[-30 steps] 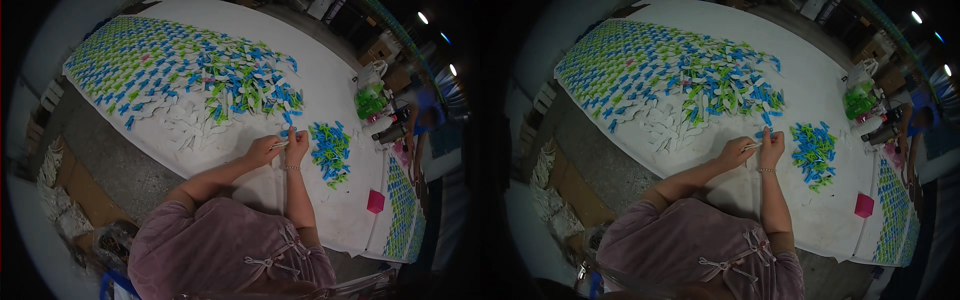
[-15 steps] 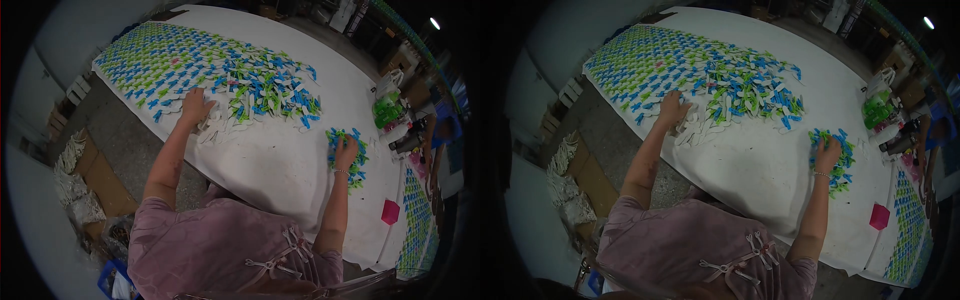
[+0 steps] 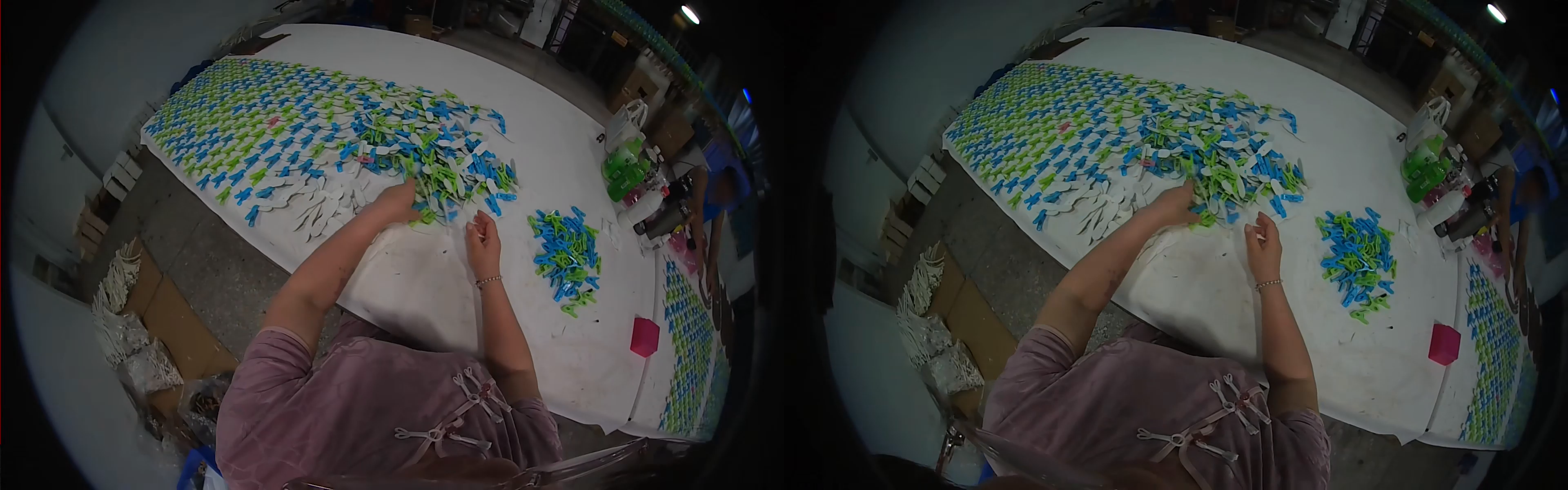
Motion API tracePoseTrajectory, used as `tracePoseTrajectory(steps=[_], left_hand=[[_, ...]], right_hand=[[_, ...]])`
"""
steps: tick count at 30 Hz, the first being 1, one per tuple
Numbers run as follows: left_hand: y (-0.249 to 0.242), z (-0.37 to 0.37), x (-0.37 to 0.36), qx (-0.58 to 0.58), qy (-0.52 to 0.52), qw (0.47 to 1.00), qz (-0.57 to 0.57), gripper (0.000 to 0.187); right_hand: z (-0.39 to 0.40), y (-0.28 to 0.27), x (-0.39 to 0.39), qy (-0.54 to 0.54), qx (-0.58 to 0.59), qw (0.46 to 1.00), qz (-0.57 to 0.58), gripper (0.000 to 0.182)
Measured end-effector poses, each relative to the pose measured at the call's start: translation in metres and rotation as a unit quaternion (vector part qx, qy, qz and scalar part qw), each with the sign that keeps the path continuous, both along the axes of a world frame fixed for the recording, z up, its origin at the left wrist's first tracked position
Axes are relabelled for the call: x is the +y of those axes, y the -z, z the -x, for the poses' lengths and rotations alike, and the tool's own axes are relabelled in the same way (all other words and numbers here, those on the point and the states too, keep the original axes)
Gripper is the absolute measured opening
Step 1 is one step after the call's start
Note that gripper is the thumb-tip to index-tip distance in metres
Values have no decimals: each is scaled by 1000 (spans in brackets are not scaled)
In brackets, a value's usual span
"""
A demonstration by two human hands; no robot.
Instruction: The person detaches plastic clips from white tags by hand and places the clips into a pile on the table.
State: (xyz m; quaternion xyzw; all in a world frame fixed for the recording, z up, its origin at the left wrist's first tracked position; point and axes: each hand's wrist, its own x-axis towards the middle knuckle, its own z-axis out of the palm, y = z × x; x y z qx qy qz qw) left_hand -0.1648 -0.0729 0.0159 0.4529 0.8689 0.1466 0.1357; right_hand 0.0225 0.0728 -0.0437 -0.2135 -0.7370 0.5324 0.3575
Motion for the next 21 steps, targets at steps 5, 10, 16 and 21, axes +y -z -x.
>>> tracePoseTrajectory(steps=[5, 10, 16, 21], left_hand=[[15, -63, 16, -361, 80, 893, -257, 71], [38, -69, -9, -241, 33, 926, -289, 53], [41, -92, 6, -170, -48, 923, -343, 37], [58, -79, 43, -175, -49, 908, -378, 38]], right_hand=[[-15, 7, 17, 30, 29, 999, 12, 40], [-39, 1, 32, 167, -30, 929, -328, 30], [-44, -32, -9, 71, -27, 949, -305, 29], [-37, -41, -15, 55, -173, 926, -332, 40]])
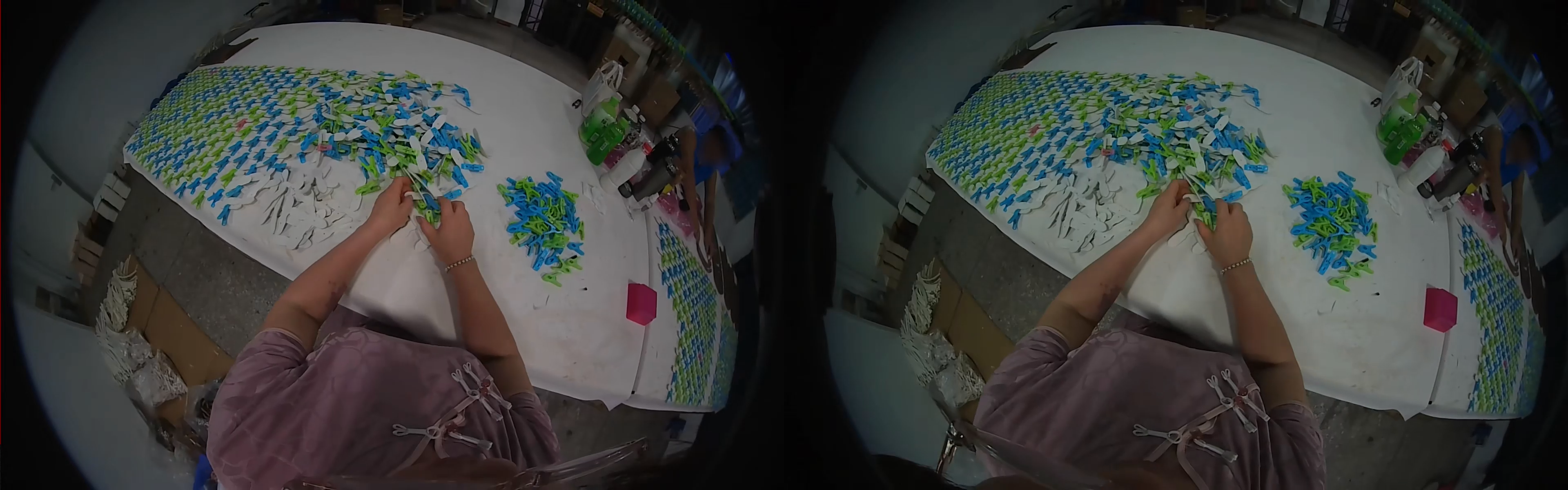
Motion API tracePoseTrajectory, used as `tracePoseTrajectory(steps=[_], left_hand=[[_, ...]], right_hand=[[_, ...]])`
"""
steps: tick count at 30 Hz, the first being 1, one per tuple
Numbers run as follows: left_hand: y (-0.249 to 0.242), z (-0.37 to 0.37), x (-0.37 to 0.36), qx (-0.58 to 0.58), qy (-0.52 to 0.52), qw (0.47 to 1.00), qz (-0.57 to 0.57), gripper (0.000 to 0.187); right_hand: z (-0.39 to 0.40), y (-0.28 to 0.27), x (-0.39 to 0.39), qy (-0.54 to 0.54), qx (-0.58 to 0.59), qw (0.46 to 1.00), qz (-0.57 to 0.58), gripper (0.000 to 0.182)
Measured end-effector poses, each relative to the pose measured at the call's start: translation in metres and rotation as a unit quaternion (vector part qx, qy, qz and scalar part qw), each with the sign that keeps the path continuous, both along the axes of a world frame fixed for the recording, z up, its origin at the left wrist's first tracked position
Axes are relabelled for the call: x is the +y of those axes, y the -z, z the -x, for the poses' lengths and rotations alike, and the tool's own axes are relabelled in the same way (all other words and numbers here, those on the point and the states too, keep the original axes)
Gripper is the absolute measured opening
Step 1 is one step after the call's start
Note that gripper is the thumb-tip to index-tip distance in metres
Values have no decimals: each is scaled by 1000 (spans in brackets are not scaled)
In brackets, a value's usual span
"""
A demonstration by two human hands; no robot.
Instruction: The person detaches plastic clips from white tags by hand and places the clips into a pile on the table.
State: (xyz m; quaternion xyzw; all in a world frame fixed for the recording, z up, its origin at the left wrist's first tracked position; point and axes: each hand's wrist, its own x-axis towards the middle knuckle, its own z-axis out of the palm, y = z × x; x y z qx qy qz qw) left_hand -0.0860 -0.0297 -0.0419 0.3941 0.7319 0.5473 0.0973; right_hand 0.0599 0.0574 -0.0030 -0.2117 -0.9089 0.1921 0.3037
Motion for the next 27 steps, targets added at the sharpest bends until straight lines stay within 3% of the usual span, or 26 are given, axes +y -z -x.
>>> tracePoseTrajectory(steps=[2, 6, 9, 12, 14, 15, 18, 20, 24, 26, 27], left_hand=[[-5, -4, 12, -54, -4, 998, -44, 40], [-18, -4, 31, -132, -11, 991, -29, 42], [-18, 1, 32, -115, -2, 993, 20, 37], [-19, -1, 33, -73, -1, 997, -31, 29], [-38, -6, 35, 35, -79, 987, 133, 29], [-37, -4, 36, 33, -75, 988, 134, 29], [-32, 0, 39, 16, -70, 993, 98, 32], [-22, -2, 34, -50, -61, 997, 1, 29], [-9, 4, 28, -35, -97, 994, -45, 22], [5, 23, 30, -111, -135, 962, -210, 18], [0, 30, 27, -246, -115, 923, -271, 19]], right_hand=[[8, 1, 2, 22, -2, 999, 32, 44], [17, 16, 17, 26, 26, 999, 12, 46], [11, 18, 21, 20, 42, 999, 7, 46], [6, 8, 19, 59, -20, 998, -8, 46], [6, 7, 15, 68, -8, 997, -46, 42], [6, 5, 13, 72, -11, 996, -45, 42], [11, 1, 11, 91, -37, 994, -52, 43], [18, 2, 9, 113, -57, 990, -70, 41], [31, 2, 10, 118, -93, 987, -48, 34], [32, -1, 10, 113, -99, 987, 54, 34], [30, 0, 12, 116, -102, 987, 52, 34]])
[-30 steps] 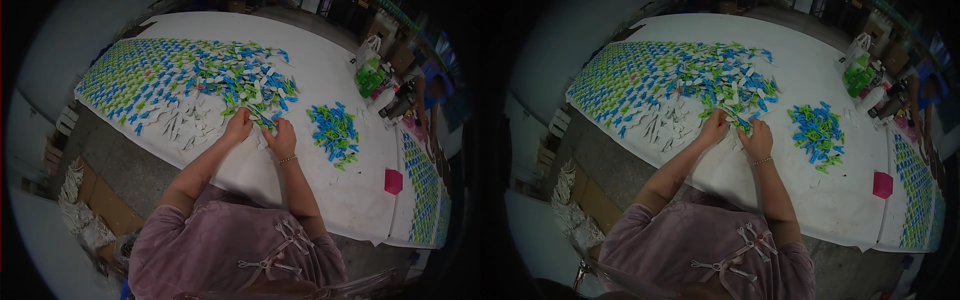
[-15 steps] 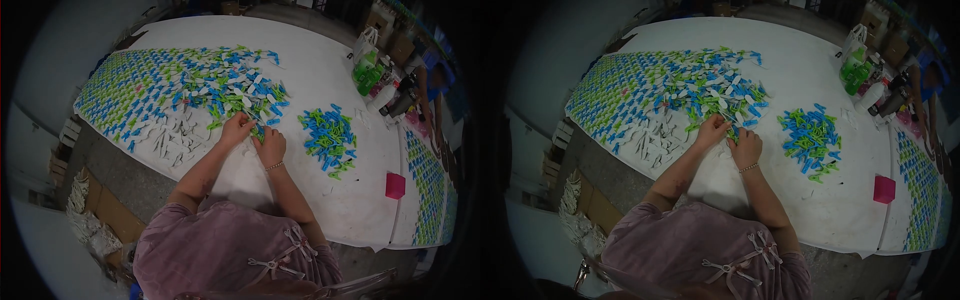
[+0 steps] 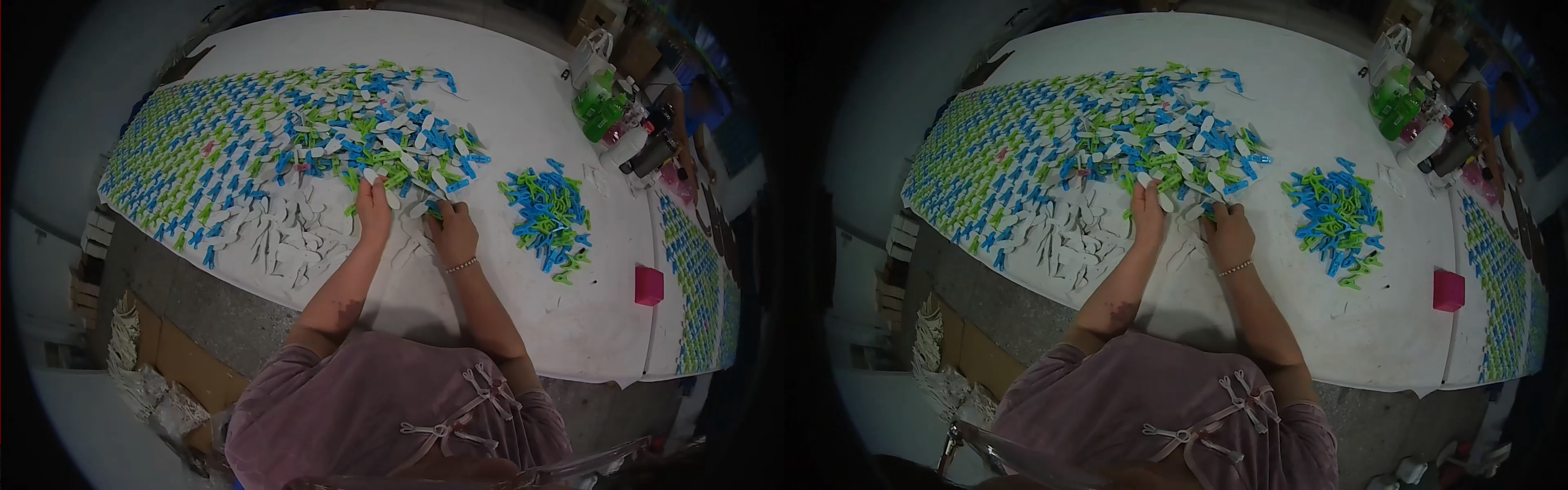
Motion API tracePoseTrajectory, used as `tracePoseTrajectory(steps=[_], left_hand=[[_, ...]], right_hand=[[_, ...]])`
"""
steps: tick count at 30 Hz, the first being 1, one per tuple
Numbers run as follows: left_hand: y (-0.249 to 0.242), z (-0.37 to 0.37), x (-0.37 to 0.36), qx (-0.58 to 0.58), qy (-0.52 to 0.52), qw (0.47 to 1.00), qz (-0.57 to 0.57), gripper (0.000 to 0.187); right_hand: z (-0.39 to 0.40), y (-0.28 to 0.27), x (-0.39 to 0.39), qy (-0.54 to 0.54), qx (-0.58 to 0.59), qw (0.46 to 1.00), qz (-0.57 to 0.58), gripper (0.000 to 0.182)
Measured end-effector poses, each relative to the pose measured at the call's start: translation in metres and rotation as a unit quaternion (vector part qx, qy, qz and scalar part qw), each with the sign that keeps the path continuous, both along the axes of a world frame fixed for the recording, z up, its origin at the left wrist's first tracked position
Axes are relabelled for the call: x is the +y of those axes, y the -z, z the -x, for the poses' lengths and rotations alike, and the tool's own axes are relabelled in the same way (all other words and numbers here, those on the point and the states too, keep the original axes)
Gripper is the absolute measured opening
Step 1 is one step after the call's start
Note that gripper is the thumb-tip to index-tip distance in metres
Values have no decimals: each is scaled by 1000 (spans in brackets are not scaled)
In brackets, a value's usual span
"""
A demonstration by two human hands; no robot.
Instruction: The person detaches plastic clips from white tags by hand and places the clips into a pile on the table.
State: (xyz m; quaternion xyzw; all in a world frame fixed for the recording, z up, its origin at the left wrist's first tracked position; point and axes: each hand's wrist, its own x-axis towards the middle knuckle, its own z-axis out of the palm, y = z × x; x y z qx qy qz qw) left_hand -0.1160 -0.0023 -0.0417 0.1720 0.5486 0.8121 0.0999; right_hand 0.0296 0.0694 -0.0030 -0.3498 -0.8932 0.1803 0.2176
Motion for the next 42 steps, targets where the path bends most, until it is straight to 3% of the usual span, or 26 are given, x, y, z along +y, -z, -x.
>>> tracePoseTrajectory(steps=[4, 6, 7, 9, 13, 15, 16, 18, 22, 24, 31, 37, 39, 42], left_hand=[[-20, -1, -16, -34, 25, 996, 78, 25], [-19, -7, -12, 173, -94, 967, 163, 38], [-17, -5, -11, 167, -96, 968, 163, 38], [-19, 0, -10, 399, -214, 862, 229, 47], [-31, -11, -18, 421, -212, 861, 193, 43], [-34, -12, -23, 444, -44, 864, 232, 31], [-36, -15, -23, 443, -47, 864, 233, 31], [-43, -20, -22, 425, 57, 873, 234, 22], [-47, -29, -22, 456, 89, 841, 278, 22], [-50, -35, -19, 247, 180, 913, 271, 26], [-42, -24, -21, 181, 222, 915, 285, 35], [-34, -26, -28, 143, 120, 959, 214, 31], [-22, -9, -28, 24, 72, 988, 137, 33], [-42, 4, -43, -92, 96, 990, 44, 29]], right_hand=[[-17, 4, 2, -86, 49, 995, 26, 32], [-19, 2, -1, -105, 44, 993, 25, 32], [-18, -1, -3, -111, 43, 993, 16, 33], [-16, -1, -2, -120, 39, 992, 5, 35], [-19, 4, 3, -157, 104, 981, -49, 38], [-21, -3, 4, -179, 134, 971, -87, 38], [-22, -10, 0, -175, 141, 973, -55, 37], [-21, -14, -2, -174, 149, 973, -20, 36], [-22, -11, -1, -202, 175, 964, -3, 36], [-22, -12, -1, -214, 177, 960, -25, 37], [-25, -14, -10, -283, 199, 938, 22, 36], [-28, -24, -19, -258, 198, 945, 35, 34], [-31, -26, -14, -241, 206, 948, 20, 34], [-43, -32, 23, -129, 248, 957, -74, 32]])
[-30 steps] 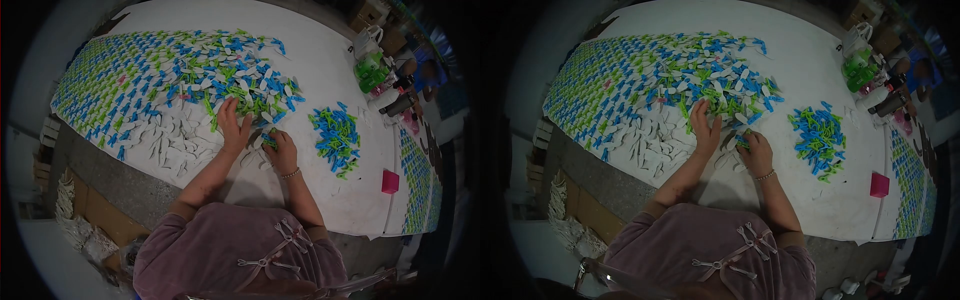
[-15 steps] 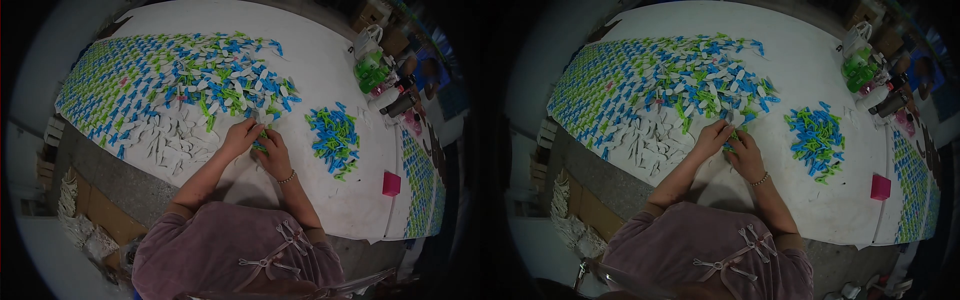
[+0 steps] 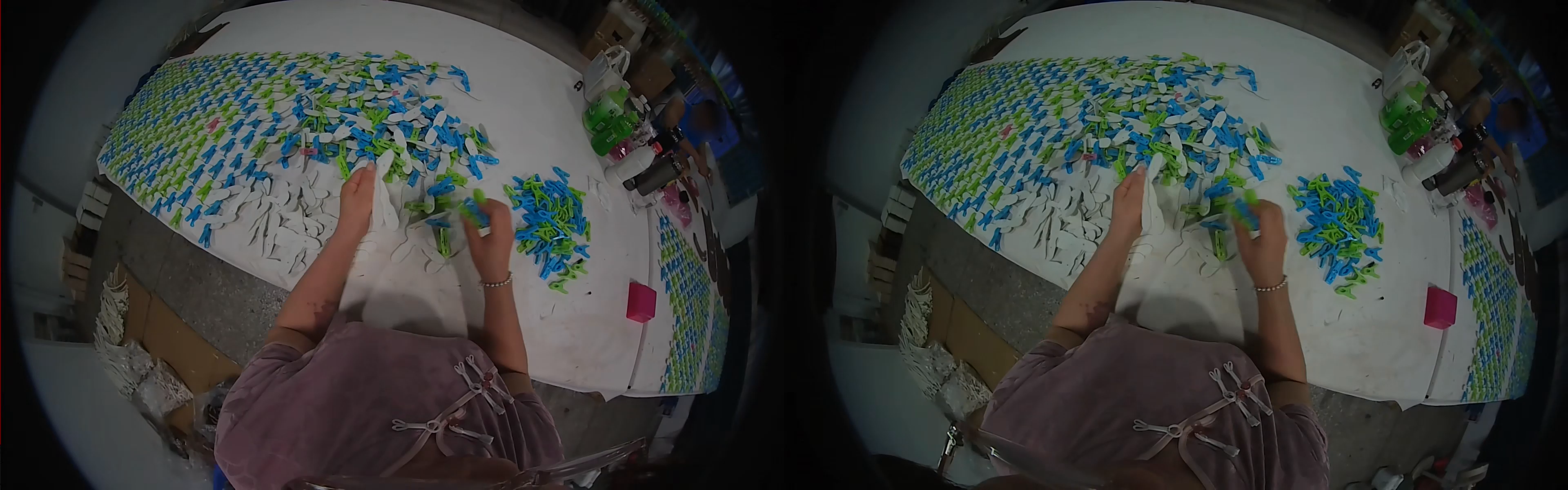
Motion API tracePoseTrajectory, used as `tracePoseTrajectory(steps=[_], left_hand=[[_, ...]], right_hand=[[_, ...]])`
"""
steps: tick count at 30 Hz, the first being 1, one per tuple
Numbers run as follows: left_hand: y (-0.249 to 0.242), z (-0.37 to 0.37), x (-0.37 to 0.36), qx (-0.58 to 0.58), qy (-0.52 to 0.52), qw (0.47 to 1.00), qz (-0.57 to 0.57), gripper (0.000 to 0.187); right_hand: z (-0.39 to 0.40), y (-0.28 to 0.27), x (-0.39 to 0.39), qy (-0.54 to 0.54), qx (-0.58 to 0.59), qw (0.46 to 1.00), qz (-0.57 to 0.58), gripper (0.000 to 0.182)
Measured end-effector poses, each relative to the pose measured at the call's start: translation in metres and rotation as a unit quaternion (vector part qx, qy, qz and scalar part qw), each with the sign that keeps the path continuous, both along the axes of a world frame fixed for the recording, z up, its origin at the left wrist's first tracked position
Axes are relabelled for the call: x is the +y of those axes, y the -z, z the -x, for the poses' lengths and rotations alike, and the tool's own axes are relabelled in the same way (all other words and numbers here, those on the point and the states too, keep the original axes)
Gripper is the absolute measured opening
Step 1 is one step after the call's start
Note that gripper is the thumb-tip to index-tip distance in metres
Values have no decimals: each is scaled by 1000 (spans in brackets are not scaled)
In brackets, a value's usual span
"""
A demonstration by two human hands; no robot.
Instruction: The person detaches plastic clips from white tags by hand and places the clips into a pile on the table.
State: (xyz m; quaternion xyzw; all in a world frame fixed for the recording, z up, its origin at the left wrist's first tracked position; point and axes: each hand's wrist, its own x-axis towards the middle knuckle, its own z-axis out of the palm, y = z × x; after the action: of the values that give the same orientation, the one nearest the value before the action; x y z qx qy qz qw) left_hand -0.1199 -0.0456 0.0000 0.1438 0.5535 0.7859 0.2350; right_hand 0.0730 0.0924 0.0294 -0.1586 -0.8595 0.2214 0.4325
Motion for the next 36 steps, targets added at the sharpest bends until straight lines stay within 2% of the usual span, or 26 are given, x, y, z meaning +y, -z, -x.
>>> tracePoseTrajectory(steps=[1, 3, 4, 6, 7, 9, 10, 11, 13, 17, 18, 20, 21, 22, 23, 26, 28, 30, 32, 33, 34, 35, 36], left_hand=[[-7, 2, -7, -64, 11, 997, -48, 27], [-15, 0, -17, -78, 33, 996, -37, 25], [-21, -6, -21, -112, 43, 991, -51, 25], [-21, -11, -25, -147, 55, 985, -65, 26], [-18, -10, -28, -147, 60, 987, -26, 25], [-9, -9, -30, -150, 65, 986, 12, 25], [-1, -9, -30, -135, 88, 987, 16, 23], [5, -9, -29, -118, 110, 987, 20, 22], [10, -12, -28, -111, 143, 983, 21, 21], [7, -19, -30, -65, 241, 967, 54, 20], [8, -21, -28, -66, 242, 967, 54, 20], [11, -28, -21, 53, 199, 966, 158, 23], [11, -32, -18, 52, 199, 966, 157, 23], [10, -37, -16, 241, 170, 942, 161, 25], [9, -40, -14, 420, 135, 883, 160, 27], [5, -48, -6, 423, 176, 869, 188, 35], [11, -45, -5, 434, 172, 859, 209, 33], [18, -43, -4, 447, 167, 849, 229, 30], [24, -44, -7, 435, 58, 890, 126, 21], [20, -43, -9, 435, 59, 889, 127, 21], [15, -41, -14, 225, 78, 966, 104, 19], [10, -39, -19, 3, 93, 993, 76, 17], [4, -36, -24, 2, 93, 993, 77, 17]], right_hand=[[-6, -2, 15, 53, 21, 998, -28, 31], [-22, 0, 44, 168, 22, 984, 48, 34], [-27, -2, 54, 168, 21, 984, 49, 34], [-35, -6, 66, 298, -31, 938, -173, 38], [-36, -3, 65, 299, -32, 938, -174, 38], [-32, 10, 57, 185, -50, 971, -143, 44], [-27, 11, 42, 100, -85, 991, 22, 43], [-19, 13, 24, 11, -115, 976, 186, 42], [-6, 10, -3, -36, -202, 969, 134, 38], [9, 28, -12, -31, -263, 959, 102, 34], [12, 31, -12, -45, -248, 963, 96, 32], [14, 35, -12, -57, -232, 967, 88, 30], [14, 34, -14, -62, -245, 965, 75, 28], [14, 34, -16, -68, -257, 962, 62, 27], [14, 37, -15, -69, -257, 962, 61, 27], [9, 43, -15, -110, -243, 963, 36, 24], [5, 36, -16, -155, -244, 950, 118, 24], [2, 38, -15, -180, -215, 953, 116, 23], [0, 38, -15, -204, -184, 955, 115, 23], [-1, 38, -17, -216, -189, 918, 274, 22], [-1, 39, -19, -223, -190, 857, 425, 21], [-1, 40, -19, -222, -190, 856, 426, 21], [0, 42, -20, -204, -132, 850, 467, 21]])
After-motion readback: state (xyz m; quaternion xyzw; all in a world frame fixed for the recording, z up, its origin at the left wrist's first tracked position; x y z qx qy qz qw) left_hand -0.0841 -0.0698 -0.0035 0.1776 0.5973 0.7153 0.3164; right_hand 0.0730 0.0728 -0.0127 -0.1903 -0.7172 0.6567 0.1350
